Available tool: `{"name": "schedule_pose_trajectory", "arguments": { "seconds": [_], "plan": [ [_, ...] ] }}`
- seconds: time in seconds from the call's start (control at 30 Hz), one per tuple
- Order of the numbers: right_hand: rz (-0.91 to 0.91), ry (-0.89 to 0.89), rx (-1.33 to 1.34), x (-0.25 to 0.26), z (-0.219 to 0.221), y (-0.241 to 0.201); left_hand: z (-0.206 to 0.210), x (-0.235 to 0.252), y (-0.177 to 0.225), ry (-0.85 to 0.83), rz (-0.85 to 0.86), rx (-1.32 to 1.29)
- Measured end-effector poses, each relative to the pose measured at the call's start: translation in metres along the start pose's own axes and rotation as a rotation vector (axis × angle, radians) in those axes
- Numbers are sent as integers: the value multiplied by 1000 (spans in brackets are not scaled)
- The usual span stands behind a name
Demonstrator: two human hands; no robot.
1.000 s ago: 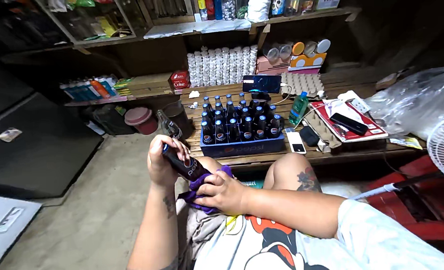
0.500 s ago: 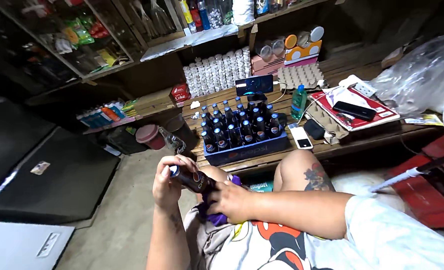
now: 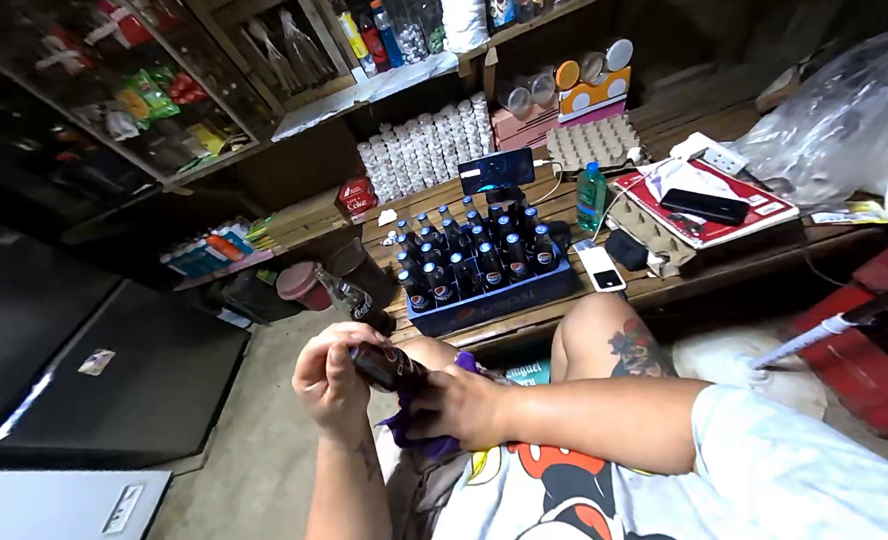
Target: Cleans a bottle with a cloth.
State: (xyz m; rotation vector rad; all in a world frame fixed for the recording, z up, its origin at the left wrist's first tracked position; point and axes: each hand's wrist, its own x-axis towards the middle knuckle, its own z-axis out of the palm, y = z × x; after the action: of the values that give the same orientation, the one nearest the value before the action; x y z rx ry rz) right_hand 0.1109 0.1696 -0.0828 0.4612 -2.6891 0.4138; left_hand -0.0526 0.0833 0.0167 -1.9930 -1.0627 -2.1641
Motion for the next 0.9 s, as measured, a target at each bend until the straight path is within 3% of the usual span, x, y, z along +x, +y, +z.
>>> {"name": "schedule_pose_trajectory", "arguments": {
  "seconds": [0.17, 0.43, 0.53, 0.73, 0.9],
  "plan": [
    [-92, 320, -52, 5, -9, 1, 5, -7, -17, 147, -146, 16],
    [-124, 657, -215, 20, -31, 0, 2, -8, 8, -126, -307, 92],
    [-108, 611, -277, 16, -25, -4, -2, -11, 16, -193, -325, 114],
    [-111, 340, -403, 6, 0, -11, -14, -16, 18, -180, -323, 140],
    [-88, 98, -298, 4, 13, -8, -17, -19, 13, -141, -324, 137]
  ]
}}
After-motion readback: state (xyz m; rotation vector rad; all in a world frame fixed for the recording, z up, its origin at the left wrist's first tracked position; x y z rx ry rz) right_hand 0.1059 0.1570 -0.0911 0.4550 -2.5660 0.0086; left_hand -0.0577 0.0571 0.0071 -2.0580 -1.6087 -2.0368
